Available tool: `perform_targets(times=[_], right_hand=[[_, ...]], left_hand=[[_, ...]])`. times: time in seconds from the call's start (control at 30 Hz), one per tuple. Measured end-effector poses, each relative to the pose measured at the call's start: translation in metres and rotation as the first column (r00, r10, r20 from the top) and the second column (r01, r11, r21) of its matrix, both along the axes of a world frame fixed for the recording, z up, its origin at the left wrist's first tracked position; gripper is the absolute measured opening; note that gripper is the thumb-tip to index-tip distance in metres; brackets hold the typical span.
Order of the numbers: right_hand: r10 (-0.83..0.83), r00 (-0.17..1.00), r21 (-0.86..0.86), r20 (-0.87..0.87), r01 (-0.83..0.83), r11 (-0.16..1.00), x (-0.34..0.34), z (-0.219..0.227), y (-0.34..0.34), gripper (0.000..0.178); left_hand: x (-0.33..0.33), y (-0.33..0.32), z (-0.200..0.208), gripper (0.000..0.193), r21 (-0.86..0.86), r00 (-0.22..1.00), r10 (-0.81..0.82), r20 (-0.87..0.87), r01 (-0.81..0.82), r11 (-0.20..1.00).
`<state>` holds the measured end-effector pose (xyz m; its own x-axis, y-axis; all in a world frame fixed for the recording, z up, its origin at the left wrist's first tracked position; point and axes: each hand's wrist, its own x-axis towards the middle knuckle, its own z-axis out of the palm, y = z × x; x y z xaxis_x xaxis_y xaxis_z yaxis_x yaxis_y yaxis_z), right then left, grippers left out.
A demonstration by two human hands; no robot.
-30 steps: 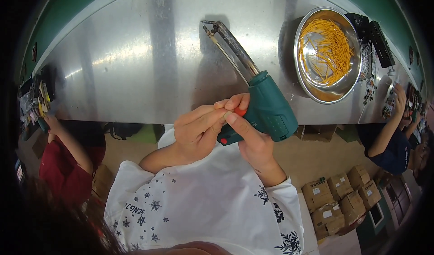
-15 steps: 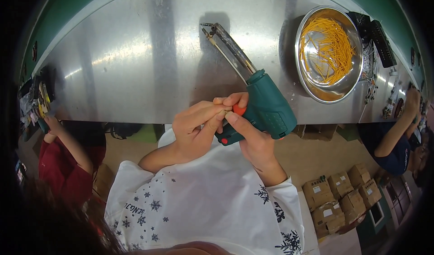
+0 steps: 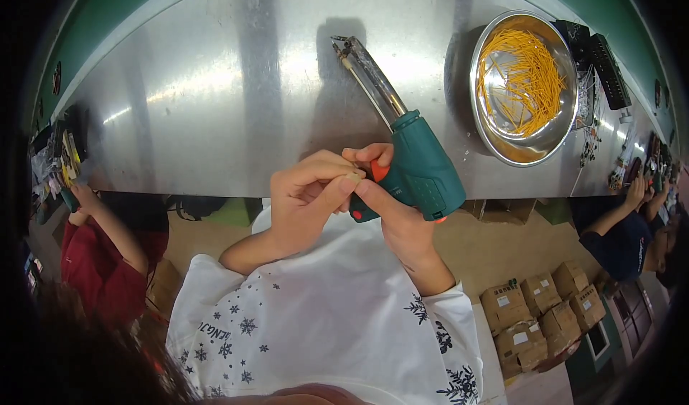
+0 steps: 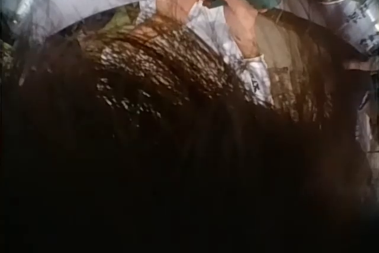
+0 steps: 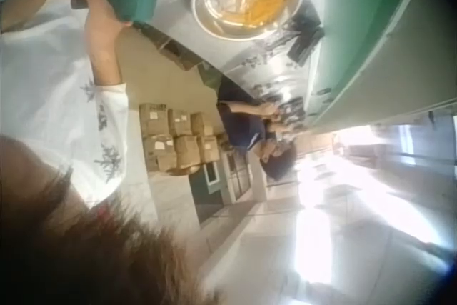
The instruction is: Assembling electronic components by picking parts, applying heat with a heat gun, and fastening with a screwdriver on an assembly line.
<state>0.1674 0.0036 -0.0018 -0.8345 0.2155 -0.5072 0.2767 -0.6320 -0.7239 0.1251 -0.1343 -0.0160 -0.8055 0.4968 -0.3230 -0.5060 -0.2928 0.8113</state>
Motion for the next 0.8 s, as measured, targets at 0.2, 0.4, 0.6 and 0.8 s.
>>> perform_targets(times=[0.2, 0.4, 0.6, 0.8], right_hand=[[0.021, 1.000, 0.139, -0.006, -0.020, 0.990, 0.004, -0.004, -0.002, 0.037], [0.075, 0.995, 0.158, -0.061, -0.064, 0.985, 0.004, -0.004, 0.000, 0.035], [-0.042, 0.999, 0.115, -0.030, 0.045, 0.992, 0.010, 0.000, 0.007, 0.030], [-0.084, 0.995, 0.091, -0.051, 0.089, 0.992, 0.016, -0.001, 0.009, 0.029]], left_hand=[[-0.005, -0.007, 0.003, 0.007, -0.157, 0.994, -0.038, -0.099, 0.022, 0.987], [-0.014, -0.013, 0.006, 0.003, -0.114, 0.997, -0.063, -0.049, 0.057, 0.992], [-0.059, -0.021, -0.002, 0.020, -0.508, 0.723, 0.019, -0.691, -0.503, 0.699], [-0.077, -0.010, 0.010, 0.006, -0.438, 0.756, 0.281, -0.591, -0.593, 0.675]])
